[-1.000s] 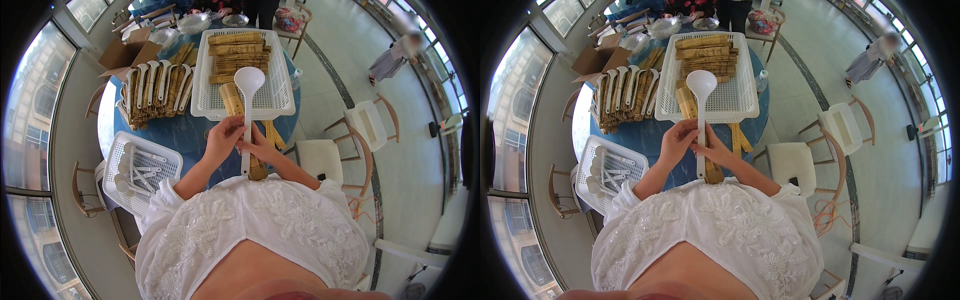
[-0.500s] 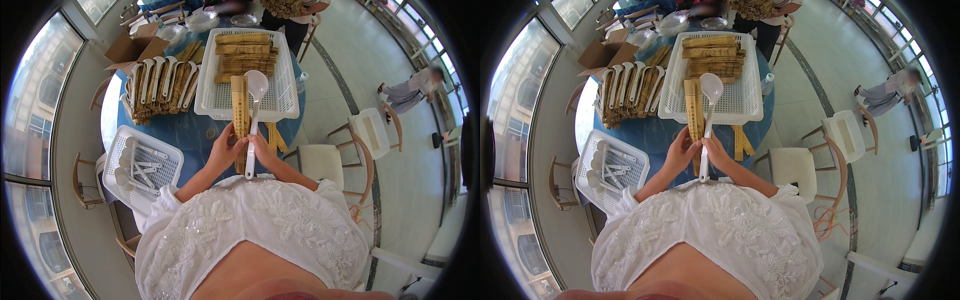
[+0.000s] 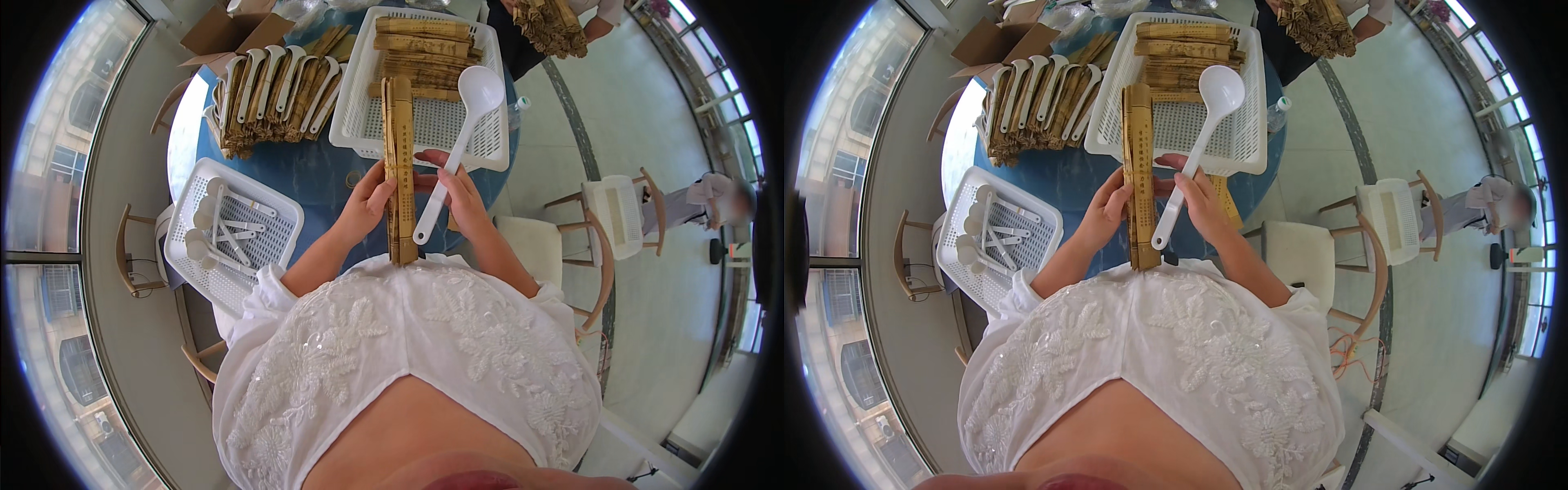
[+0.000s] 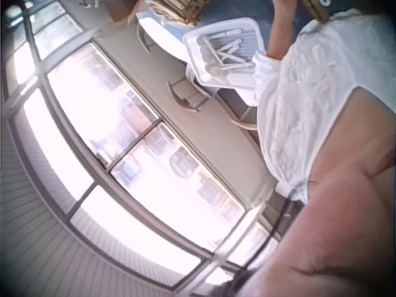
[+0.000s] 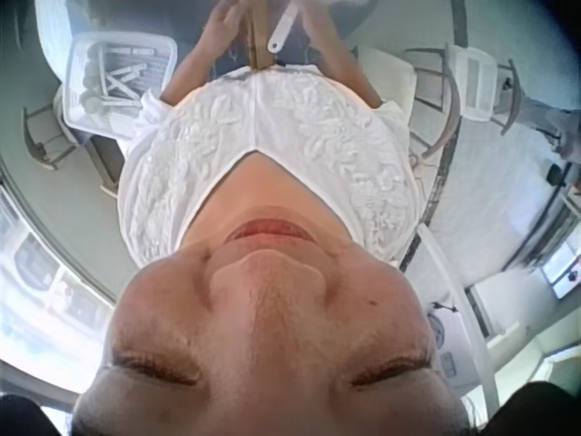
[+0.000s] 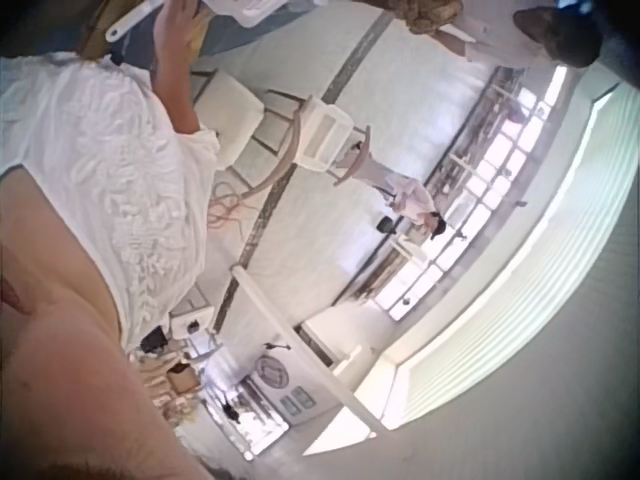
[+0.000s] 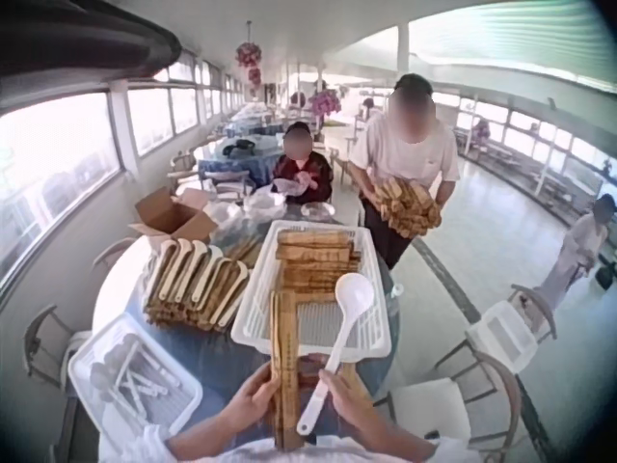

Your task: The person repeatedly picks a white plastic spoon and a bamboo handle, inserts the spoon into the handle, and places the assembled unit into a white basket. The process is repeated continuously at a table with multiple baskets of parts and finished items.

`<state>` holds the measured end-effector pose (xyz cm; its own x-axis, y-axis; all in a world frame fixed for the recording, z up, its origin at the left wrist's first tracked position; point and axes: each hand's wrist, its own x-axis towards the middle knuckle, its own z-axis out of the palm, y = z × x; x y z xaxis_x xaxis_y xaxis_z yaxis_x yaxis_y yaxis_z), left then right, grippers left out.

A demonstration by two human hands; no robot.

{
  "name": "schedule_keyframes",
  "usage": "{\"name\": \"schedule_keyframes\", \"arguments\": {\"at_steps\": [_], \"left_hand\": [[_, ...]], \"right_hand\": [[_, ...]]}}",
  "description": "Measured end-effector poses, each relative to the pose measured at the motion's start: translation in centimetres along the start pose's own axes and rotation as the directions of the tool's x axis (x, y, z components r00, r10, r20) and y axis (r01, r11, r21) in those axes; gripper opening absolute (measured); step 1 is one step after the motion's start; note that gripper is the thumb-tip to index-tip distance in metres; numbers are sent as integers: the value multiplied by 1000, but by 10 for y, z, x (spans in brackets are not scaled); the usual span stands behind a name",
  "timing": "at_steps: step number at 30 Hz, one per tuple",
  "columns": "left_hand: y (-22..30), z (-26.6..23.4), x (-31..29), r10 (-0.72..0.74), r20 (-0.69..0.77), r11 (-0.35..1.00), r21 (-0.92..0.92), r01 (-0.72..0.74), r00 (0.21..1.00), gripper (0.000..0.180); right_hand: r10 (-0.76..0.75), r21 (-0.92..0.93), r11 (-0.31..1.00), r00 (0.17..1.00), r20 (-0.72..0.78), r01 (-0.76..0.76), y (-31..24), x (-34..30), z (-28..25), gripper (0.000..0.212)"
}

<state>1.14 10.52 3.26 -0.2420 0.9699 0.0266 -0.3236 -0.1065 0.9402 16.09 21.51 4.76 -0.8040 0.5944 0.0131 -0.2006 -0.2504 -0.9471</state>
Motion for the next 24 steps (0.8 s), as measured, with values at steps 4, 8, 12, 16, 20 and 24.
{"name": "schedule_keyframes", "arguments": {"at_steps": [4,8,12,16,20,24], "left_hand": [[3,7,-5,-34,0,999,-25,34,999,42],[1,10,-7,-67,43,996,-51,69,997,42],[9,16,-7,-75,52,997,6,75,996,39],[-3,15,-5,40,61,997,-69,-36,997,29],[-4,14,-2,34,78,999,-42,-30,996,22],[-10,10,-2,20,98,999,-44,-16,995,24]], "right_hand": [[8,-55,998,998,-67,-12,-8,0,-4,41],[-75,-224,974,980,-182,33,-5,6,-12,34],[-140,-120,986,968,-206,117,-18,11,-12,38],[-219,156,955,953,-209,254,-27,22,-4,26],[-216,297,919,961,-172,260,-32,37,-9,21],[-65,363,921,975,-214,141,-41,50,0,25]]}}
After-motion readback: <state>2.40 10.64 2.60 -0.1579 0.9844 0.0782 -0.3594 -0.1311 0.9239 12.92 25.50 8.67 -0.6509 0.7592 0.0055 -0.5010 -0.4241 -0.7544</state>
